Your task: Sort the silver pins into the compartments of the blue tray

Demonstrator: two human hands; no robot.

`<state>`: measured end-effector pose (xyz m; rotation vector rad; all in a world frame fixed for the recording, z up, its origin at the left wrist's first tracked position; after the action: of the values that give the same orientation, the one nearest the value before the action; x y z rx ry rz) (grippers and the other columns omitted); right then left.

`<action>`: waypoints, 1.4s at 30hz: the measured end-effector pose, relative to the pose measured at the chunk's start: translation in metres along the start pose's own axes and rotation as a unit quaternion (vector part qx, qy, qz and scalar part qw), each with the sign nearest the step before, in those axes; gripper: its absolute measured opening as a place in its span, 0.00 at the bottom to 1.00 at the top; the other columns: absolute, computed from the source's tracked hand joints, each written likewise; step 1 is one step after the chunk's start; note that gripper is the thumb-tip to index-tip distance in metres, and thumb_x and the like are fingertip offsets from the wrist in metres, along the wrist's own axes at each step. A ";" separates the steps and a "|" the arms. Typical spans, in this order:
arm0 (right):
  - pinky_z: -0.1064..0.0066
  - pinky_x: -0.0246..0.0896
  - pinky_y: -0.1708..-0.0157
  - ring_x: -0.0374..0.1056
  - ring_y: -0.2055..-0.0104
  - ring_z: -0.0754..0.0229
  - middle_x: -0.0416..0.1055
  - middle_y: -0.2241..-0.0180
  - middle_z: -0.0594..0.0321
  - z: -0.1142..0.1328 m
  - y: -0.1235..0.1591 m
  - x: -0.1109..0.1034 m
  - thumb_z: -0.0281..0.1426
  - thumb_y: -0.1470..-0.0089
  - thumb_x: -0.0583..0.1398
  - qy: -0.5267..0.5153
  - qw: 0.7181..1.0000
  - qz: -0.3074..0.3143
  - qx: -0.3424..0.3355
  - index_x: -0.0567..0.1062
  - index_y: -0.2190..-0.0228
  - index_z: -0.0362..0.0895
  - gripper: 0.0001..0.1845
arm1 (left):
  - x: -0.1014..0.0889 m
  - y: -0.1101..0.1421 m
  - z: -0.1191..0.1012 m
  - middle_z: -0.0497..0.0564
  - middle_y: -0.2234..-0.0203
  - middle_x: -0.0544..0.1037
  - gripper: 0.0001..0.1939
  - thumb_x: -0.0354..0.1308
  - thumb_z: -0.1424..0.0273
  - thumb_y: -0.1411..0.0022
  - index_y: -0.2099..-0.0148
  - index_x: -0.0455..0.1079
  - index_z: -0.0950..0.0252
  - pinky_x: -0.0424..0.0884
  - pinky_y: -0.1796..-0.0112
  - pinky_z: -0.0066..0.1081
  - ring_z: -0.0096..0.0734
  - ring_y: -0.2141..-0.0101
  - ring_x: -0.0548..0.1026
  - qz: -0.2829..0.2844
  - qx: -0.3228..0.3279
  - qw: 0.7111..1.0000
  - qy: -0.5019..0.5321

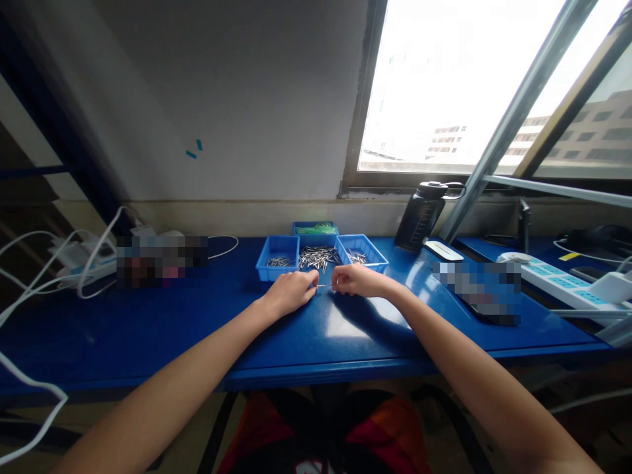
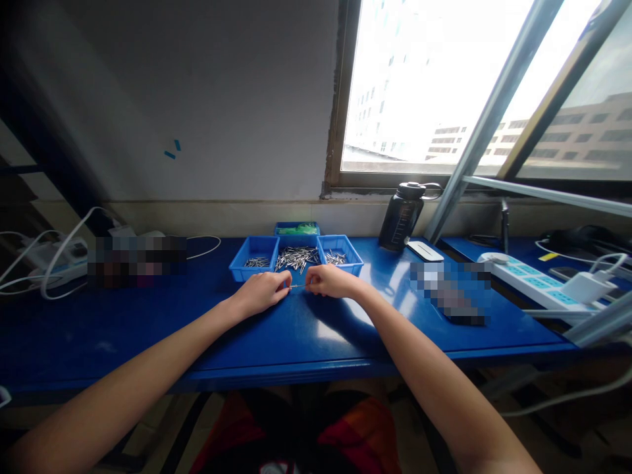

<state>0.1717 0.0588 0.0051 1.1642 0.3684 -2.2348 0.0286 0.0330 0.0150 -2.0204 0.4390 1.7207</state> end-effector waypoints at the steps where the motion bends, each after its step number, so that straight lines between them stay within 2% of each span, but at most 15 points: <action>1: 0.77 0.56 0.79 0.62 0.81 0.68 0.68 0.79 0.66 0.000 0.000 0.000 0.30 0.55 0.55 0.000 1.000 -0.001 -0.001 0.70 0.71 0.41 0.07 | 0.000 0.000 0.000 0.50 0.69 0.75 0.09 0.46 0.65 0.41 0.61 0.64 0.60 0.64 0.69 0.27 0.35 0.67 0.73 0.000 0.002 1.000 0.001; 7: 0.77 0.56 0.80 0.62 0.81 0.68 0.68 0.79 0.66 0.001 0.001 0.000 0.32 0.52 0.54 0.007 1.000 -0.007 -0.008 0.69 0.70 0.42 0.08 | 0.001 0.000 0.002 0.50 0.70 0.74 0.10 0.45 0.63 0.40 0.61 0.64 0.60 0.63 0.69 0.27 0.35 0.67 0.73 -0.011 0.007 1.000 -0.004; 18: 0.77 0.56 0.78 0.61 0.82 0.69 0.68 0.79 0.65 0.004 0.003 -0.003 0.34 0.46 0.48 -0.002 1.000 -0.015 -0.011 0.68 0.72 0.42 0.13 | 0.002 0.001 0.003 0.54 0.69 0.75 0.20 0.35 0.60 0.37 0.62 0.65 0.63 0.64 0.68 0.31 0.38 0.66 0.73 -0.027 -0.007 0.999 -0.017; 24: 0.77 0.55 0.78 0.60 0.82 0.69 0.69 0.79 0.65 0.006 0.003 -0.008 0.35 0.47 0.49 0.009 0.999 -0.049 -0.021 0.69 0.72 0.41 0.13 | 0.003 0.000 0.005 0.53 0.70 0.75 0.21 0.34 0.59 0.37 0.62 0.65 0.63 0.63 0.70 0.30 0.39 0.67 0.73 -0.028 -0.008 0.999 -0.025; 28: 0.77 0.53 0.76 0.62 0.79 0.68 0.69 0.81 0.65 0.012 0.005 -0.014 0.34 0.48 0.51 0.060 0.993 -0.089 -0.047 0.71 0.73 0.42 0.12 | 0.004 0.000 0.006 0.52 0.71 0.74 0.18 0.38 0.58 0.38 0.60 0.65 0.62 0.63 0.70 0.29 0.37 0.68 0.73 -0.016 -0.007 1.000 -0.018; 32: 0.78 0.51 0.77 0.59 0.80 0.68 0.66 0.83 0.66 0.019 0.009 -0.023 0.35 0.47 0.51 0.129 0.975 -0.173 -0.060 0.72 0.73 0.42 0.13 | 0.005 0.000 0.007 0.52 0.73 0.74 0.16 0.41 0.59 0.40 0.60 0.66 0.61 0.62 0.71 0.28 0.36 0.71 0.72 -0.011 -0.004 1.000 -0.018; 35: 0.77 0.49 0.77 0.59 0.80 0.68 0.66 0.83 0.67 0.020 0.013 -0.033 0.36 0.47 0.50 0.177 0.950 -0.255 -0.040 0.72 0.71 0.42 0.14 | 0.005 -0.001 0.008 0.52 0.73 0.74 0.16 0.41 0.59 0.40 0.61 0.66 0.60 0.61 0.72 0.28 0.36 0.71 0.72 -0.013 -0.004 1.000 -0.020; 39: 0.76 0.50 0.76 0.63 0.77 0.65 0.70 0.79 0.64 0.007 0.019 -0.048 0.38 0.46 0.49 0.247 0.907 -0.337 0.059 0.72 0.68 0.44 0.15 | 0.005 -0.001 0.008 0.52 0.73 0.74 0.16 0.42 0.59 0.40 0.62 0.67 0.60 0.61 0.73 0.28 0.35 0.72 0.71 -0.010 -0.007 1.000 -0.019; 42: 0.75 0.50 0.75 0.66 0.74 0.62 0.72 0.75 0.62 -0.007 0.023 -0.056 0.39 0.46 0.48 0.288 0.879 -0.351 0.148 0.72 0.66 0.46 0.16 | 0.005 0.000 0.007 0.52 0.73 0.74 0.17 0.42 0.59 0.40 0.62 0.67 0.61 0.61 0.72 0.28 0.35 0.72 0.71 -0.003 -0.010 1.000 -0.014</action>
<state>0.2150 0.0647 0.0472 2.1481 0.8126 -2.5408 0.0235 0.0371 0.0096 -2.0084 0.4080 1.7546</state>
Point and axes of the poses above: each hand's wrist, its own y-axis away from the middle knuckle, its own x-axis out of the palm, z = x × y, the point moved 5 cm from there along -y, towards the middle knuckle
